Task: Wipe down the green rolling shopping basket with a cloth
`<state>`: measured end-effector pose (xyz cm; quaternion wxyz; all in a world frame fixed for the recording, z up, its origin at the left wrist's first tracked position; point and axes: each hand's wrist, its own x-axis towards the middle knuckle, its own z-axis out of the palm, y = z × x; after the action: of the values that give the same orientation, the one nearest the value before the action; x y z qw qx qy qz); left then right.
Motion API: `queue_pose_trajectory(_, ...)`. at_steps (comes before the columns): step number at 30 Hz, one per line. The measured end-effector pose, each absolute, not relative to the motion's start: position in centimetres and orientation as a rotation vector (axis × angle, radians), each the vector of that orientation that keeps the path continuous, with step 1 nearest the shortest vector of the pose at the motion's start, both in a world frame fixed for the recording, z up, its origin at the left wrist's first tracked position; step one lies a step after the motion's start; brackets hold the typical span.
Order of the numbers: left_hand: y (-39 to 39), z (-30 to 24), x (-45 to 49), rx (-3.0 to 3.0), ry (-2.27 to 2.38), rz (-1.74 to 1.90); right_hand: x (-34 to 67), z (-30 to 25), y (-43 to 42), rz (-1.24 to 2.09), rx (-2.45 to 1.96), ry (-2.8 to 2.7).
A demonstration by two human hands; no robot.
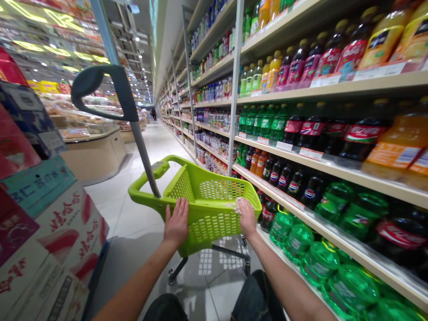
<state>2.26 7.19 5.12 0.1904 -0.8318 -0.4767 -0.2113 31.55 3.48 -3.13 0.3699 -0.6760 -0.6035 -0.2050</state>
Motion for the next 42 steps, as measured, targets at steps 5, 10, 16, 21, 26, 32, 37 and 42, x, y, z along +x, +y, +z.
queue_pose_trajectory(5, 7.4, 5.2, 1.8, -2.364, -1.312, -0.595, 31.7, -3.3, 3.6, -0.505, -1.687, -1.655)
queue_pose_trajectory(10, 7.2, 4.9, 2.2, -2.359, -1.332, -0.626, 35.1, -3.0, 2.0, -0.517, -1.863, -1.335)
queue_pose_trajectory(16, 7.2, 4.9, 2.1, -2.358, -1.327, -0.592, 25.4, -1.4, 4.7, -0.499, -1.549, -1.754)
queue_pose_trajectory(21, 7.1, 4.6, 1.9, -2.357, -1.302, -0.591, 29.9, -2.1, 3.1, -0.513, -1.631, -1.558)
queue_pose_trajectory(26, 6.7, 4.2, 2.8, -2.361, -1.236, -0.563, 25.8, -1.4, 4.5, -0.488, -1.576, -1.565)
queue_pose_trajectory(32, 6.7, 4.4, 2.4, -2.419, -1.204, -0.508, 23.7, -0.6, 5.2, -0.444, -1.502, -1.758)
queue_pose_trajectory(37, 6.8, 4.6, 3.2, -2.427, -1.229, -0.491, 27.5, -1.6, 4.4, -0.485, -1.625, -1.518)
queue_pose_trajectory(42, 6.8, 4.4, 4.9, -2.455, -1.148, -0.466, 24.1, -1.4, 5.2, -0.502, -1.443, -1.809)
